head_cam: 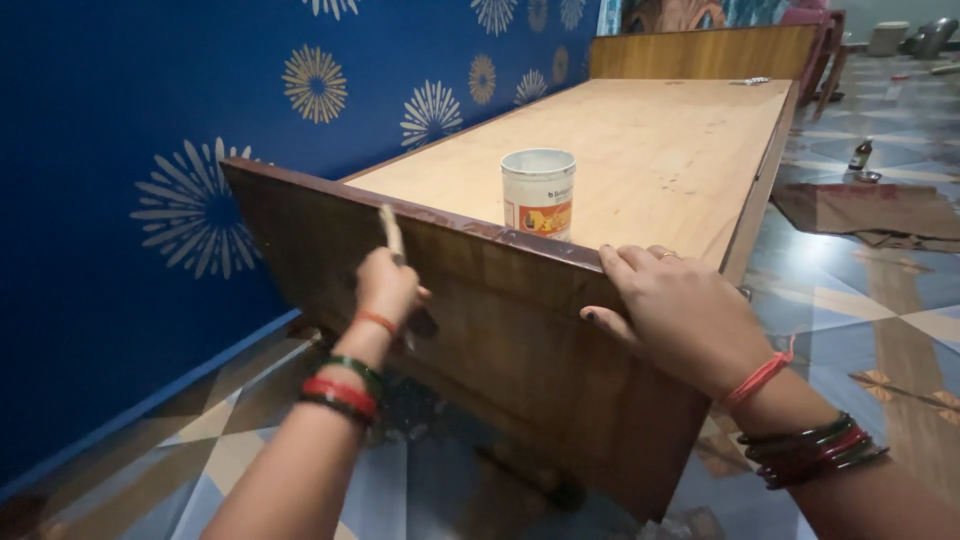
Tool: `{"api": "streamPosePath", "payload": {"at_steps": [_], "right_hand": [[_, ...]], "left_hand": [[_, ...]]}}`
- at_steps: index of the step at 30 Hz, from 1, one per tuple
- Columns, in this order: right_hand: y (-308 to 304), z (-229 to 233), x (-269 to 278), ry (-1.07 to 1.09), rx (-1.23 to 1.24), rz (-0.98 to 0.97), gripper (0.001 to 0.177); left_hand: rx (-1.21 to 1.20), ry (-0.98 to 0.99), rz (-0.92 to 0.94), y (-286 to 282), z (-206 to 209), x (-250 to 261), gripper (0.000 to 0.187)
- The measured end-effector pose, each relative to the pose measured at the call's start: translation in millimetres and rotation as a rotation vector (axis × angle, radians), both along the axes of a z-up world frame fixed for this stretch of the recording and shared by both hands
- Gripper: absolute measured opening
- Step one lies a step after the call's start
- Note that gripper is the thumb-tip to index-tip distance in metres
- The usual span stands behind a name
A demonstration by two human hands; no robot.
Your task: The person applies a liquid finish to a wooden bed frame using a brush. They repeatedly dip the brush into a container and spread the finish along the side panel and legs of the frame.
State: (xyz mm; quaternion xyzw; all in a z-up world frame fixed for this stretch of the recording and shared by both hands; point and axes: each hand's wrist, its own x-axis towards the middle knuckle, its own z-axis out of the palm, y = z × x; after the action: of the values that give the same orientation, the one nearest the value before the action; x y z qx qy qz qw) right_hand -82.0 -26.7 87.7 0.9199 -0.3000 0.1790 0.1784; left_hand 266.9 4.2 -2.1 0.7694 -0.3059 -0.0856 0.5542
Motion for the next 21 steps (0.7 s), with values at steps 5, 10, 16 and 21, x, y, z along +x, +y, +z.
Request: {"api": "streamPosePath", "payload": {"at_steps": [5, 10, 16, 21], "right_hand": [[0, -1, 0, 0.014, 0.025, -0.028, 0.06], [-4, -5, -3, -0.064, -0.025, 0.064, 0.062], [-2, -2, -3, -0.017, 0.008, 0.015, 0.067], [1, 0, -1, 0.025, 0.023, -0.034, 0.066]], "left_hand": [[-0.007, -0.133, -0.281, 54, 6, -113, 0.021], [0.053, -0.107, -0.703, 114, 38, -177, 0.04], [0.16, 0.094, -0.773, 97, 43, -116, 0.04], [0.138, 0.094, -0.642, 74, 32, -22, 0.031]]}}
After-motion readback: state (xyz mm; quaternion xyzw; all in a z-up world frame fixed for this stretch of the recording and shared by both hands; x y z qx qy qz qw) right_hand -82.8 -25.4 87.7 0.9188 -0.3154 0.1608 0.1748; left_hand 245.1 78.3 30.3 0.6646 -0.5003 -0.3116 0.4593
